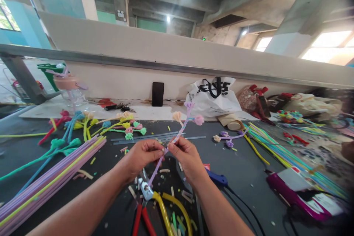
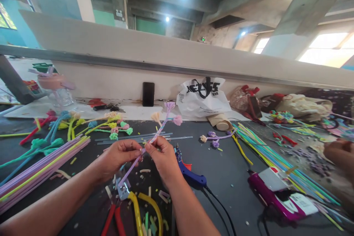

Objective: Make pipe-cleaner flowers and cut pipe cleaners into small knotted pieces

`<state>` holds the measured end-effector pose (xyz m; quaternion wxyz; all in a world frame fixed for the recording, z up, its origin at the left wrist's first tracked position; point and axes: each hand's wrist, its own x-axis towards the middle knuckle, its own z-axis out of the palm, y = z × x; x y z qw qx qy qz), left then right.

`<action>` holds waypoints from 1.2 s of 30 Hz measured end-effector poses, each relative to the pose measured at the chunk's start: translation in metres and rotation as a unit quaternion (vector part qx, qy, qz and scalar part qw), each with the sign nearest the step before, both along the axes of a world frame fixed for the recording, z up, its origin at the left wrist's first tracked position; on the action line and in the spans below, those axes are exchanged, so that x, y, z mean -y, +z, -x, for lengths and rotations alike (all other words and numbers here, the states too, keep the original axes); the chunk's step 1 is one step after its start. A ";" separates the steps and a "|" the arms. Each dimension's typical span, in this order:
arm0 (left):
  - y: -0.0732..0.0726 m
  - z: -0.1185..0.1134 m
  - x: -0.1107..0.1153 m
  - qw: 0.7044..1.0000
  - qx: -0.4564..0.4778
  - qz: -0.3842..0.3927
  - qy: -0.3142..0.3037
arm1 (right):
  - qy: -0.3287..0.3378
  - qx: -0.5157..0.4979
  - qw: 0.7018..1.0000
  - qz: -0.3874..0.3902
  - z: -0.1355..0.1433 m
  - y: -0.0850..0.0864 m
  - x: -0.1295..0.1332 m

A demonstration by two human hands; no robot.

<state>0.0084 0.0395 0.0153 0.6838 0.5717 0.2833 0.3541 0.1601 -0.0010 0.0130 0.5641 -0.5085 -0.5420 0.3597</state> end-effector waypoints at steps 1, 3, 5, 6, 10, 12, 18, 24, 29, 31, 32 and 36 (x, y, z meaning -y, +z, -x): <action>0.001 0.000 0.000 1.000 -0.006 -0.006 0.008 | 0.000 0.025 1.000 0.005 0.000 0.001 0.000; 0.001 0.000 -0.001 1.000 -0.014 -0.014 0.024 | -0.007 0.062 0.998 0.021 0.001 0.003 -0.001; 0.001 0.000 -0.002 0.999 -0.018 -0.021 0.039 | -0.019 0.078 0.996 0.039 0.002 0.004 0.000; 0.001 0.000 -0.002 0.999 -0.020 -0.021 0.042 | -0.022 0.080 0.996 0.046 0.002 0.005 0.000; -0.003 0.000 -0.003 1.000 -0.017 -0.005 0.024 | -0.015 0.063 0.997 0.049 0.002 0.005 0.001; -0.005 0.001 -0.003 1.000 -0.001 0.010 0.009 | -0.012 0.054 0.998 0.043 0.002 0.004 0.001; -0.002 0.002 -0.002 0.997 0.011 0.066 -0.028 | -0.006 0.031 0.999 0.022 0.002 0.001 0.000; 0.001 0.003 0.002 0.988 0.034 0.143 -0.049 | 0.028 -0.025 0.999 0.002 0.002 0.000 0.002; 0.002 0.001 0.001 0.999 0.020 0.025 -0.020 | 0.019 -0.030 0.999 0.021 0.003 0.000 0.001; 0.004 0.001 0.000 0.999 -0.010 -0.034 -0.008 | 0.006 -0.004 1.000 0.020 0.002 0.000 0.001; 0.005 0.001 -0.001 0.998 -0.024 -0.055 -0.008 | 0.002 0.012 1.000 0.017 0.001 0.001 0.001; 0.003 0.004 -0.004 0.989 -0.066 -0.132 -0.017 | -0.023 0.076 0.997 0.006 0.001 0.004 0.002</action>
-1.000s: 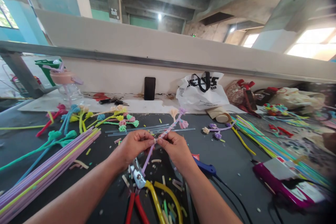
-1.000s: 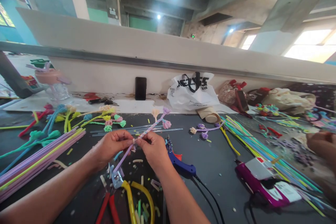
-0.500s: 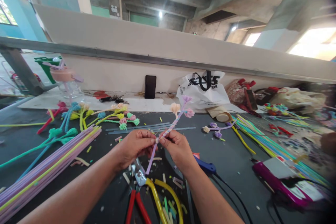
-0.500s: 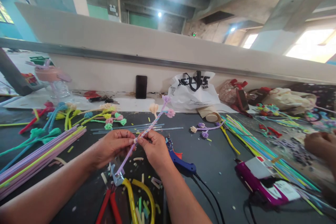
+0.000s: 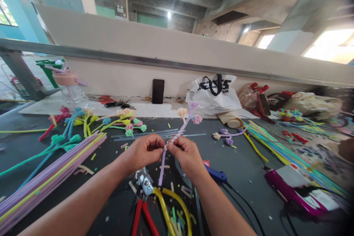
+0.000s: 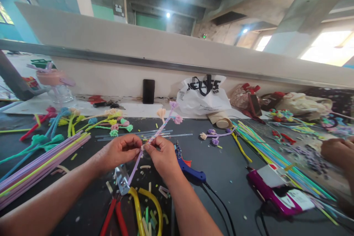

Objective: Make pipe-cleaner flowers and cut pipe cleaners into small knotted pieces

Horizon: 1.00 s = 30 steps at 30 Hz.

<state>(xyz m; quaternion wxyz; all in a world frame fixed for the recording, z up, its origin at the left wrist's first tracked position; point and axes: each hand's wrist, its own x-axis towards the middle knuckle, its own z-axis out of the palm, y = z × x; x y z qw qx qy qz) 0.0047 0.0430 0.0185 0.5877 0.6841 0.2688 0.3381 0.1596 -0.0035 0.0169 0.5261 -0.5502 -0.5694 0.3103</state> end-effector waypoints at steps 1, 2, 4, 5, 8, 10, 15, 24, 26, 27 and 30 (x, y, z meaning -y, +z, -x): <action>-0.001 0.001 -0.001 1.000 -0.007 -0.018 0.002 | -0.003 0.008 1.000 0.001 0.000 0.001 0.000; -0.002 0.001 -0.001 0.999 -0.014 -0.031 0.004 | -0.004 0.012 1.000 0.003 0.000 0.001 0.001; -0.002 0.003 -0.001 0.998 -0.026 -0.049 0.003 | -0.002 0.018 1.000 0.009 0.000 0.001 0.000; -0.001 0.003 -0.001 0.998 -0.032 -0.057 0.000 | -0.001 0.022 1.000 0.011 0.000 0.001 0.000; 0.002 0.004 0.000 0.996 -0.053 -0.066 -0.013 | 0.008 0.010 1.000 0.016 0.000 0.000 0.000; 0.005 0.004 0.001 0.997 -0.050 -0.046 -0.023 | 0.028 -0.040 0.998 0.027 0.000 -0.001 -0.001; 0.003 0.003 0.003 0.999 0.020 0.032 -0.038 | 0.074 -0.185 0.979 0.046 0.003 -0.005 0.001; -0.003 0.005 0.000 0.971 0.185 0.122 -0.091 | 0.029 -0.147 0.989 0.003 0.001 -0.002 0.001; -0.001 0.003 0.001 0.982 0.131 0.120 -0.067 | -0.010 -0.050 0.998 -0.030 0.000 0.000 0.002; -0.001 0.001 0.002 0.989 0.092 0.107 -0.049 | -0.023 -0.001 0.999 -0.049 -0.001 0.000 0.002; 0.001 -0.003 0.005 0.998 0.015 0.062 0.001 | -0.042 0.112 0.988 -0.096 -0.001 -0.001 0.002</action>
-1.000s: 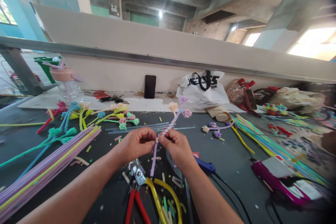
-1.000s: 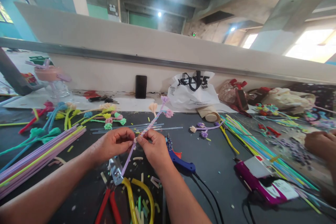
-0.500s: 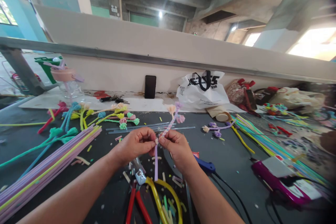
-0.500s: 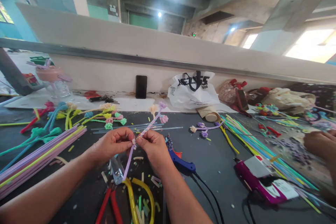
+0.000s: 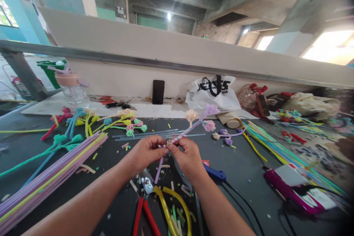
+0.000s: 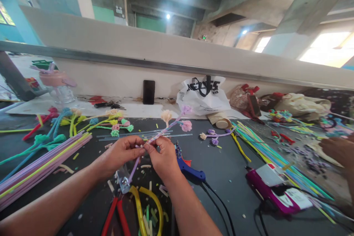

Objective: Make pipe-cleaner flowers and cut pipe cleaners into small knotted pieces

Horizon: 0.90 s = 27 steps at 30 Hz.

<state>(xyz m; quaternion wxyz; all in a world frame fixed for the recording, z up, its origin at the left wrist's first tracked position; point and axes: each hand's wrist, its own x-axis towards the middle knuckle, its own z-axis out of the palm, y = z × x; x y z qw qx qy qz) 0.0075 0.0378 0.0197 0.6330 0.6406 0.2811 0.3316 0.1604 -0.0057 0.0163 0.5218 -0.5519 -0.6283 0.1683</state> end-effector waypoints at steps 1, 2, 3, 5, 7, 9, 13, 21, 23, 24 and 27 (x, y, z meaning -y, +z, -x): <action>0.001 -0.001 0.001 1.000 -0.011 -0.008 0.009 | -0.005 0.021 1.000 -0.011 0.000 -0.001 0.000; 0.002 -0.001 0.003 1.000 -0.017 -0.011 0.014 | -0.010 0.037 0.999 -0.020 0.000 -0.001 0.000; 0.003 -0.001 0.004 1.000 -0.019 -0.008 0.014 | -0.014 0.049 0.998 -0.025 0.000 -0.002 0.000; 0.005 -0.001 0.005 1.000 -0.012 0.019 0.004 | -0.012 0.061 0.998 -0.028 -0.001 -0.002 -0.001; 0.005 0.000 0.006 0.997 0.009 0.073 -0.013 | 0.000 0.062 0.998 -0.026 -0.001 -0.002 -0.001; 0.004 0.001 0.006 0.990 0.034 0.134 -0.032 | 0.015 0.054 0.998 -0.025 -0.002 -0.002 -0.001; -0.002 0.003 0.006 0.965 0.096 0.228 -0.083 | 0.061 0.027 0.997 -0.025 -0.002 0.002 0.003; -0.002 0.008 0.004 0.964 0.074 0.223 -0.119 | 0.149 -0.037 0.988 0.028 -0.001 0.005 0.005; 0.001 0.010 0.000 0.982 0.048 0.158 -0.094 | 0.130 -0.025 0.990 0.042 -0.001 0.005 0.004; 0.002 0.011 -0.002 0.988 0.029 0.123 -0.085 | 0.117 -0.017 0.992 0.045 -0.001 0.006 0.003; 0.007 0.011 -0.004 0.997 -0.037 0.013 -0.069 | 0.086 -0.022 0.995 0.055 -0.003 0.008 0.003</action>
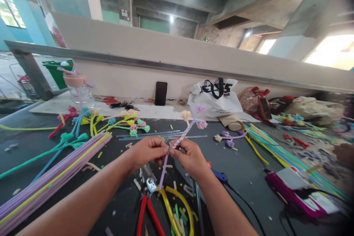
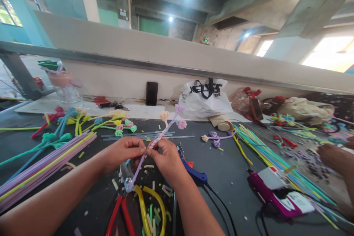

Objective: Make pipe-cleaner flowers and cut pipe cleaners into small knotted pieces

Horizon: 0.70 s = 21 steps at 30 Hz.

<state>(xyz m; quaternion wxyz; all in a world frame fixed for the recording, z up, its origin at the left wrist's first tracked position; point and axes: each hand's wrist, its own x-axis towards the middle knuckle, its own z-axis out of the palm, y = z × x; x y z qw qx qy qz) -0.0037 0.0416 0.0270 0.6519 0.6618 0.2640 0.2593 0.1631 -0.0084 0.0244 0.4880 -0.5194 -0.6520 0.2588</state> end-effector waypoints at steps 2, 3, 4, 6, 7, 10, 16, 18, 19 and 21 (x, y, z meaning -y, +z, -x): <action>0.004 0.000 0.002 0.995 -0.010 -0.097 0.025 | 0.002 -0.045 0.999 0.020 -0.001 0.001 0.000; 0.006 0.000 0.004 0.987 -0.003 -0.157 0.043 | 0.013 -0.081 0.996 0.033 -0.002 0.001 0.001; 0.008 0.000 0.006 0.973 0.006 -0.222 0.057 | 0.028 -0.122 0.991 0.048 -0.002 0.000 0.001; 0.011 0.001 0.011 0.936 0.020 -0.344 0.067 | 0.058 -0.207 0.974 0.072 -0.001 -0.001 0.002; 0.012 0.002 0.013 0.917 0.022 -0.392 0.068 | 0.070 -0.244 0.964 0.080 0.001 -0.001 0.002; 0.014 0.005 0.018 0.874 0.014 -0.481 0.073 | 0.099 -0.325 0.936 0.089 0.006 -0.003 0.004; 0.017 0.010 0.019 0.849 -0.013 -0.525 0.056 | 0.121 -0.339 0.927 0.108 0.011 -0.002 0.006; 0.019 0.008 0.019 0.865 -0.019 -0.498 0.061 | 0.099 -0.301 0.944 0.094 0.011 -0.001 0.006; 0.019 0.007 0.019 0.877 -0.024 -0.475 0.070 | 0.085 -0.274 0.954 0.081 0.010 -0.001 0.006; 0.021 0.003 0.020 0.911 -0.044 -0.399 0.092 | 0.058 -0.199 0.977 0.046 0.008 0.000 0.006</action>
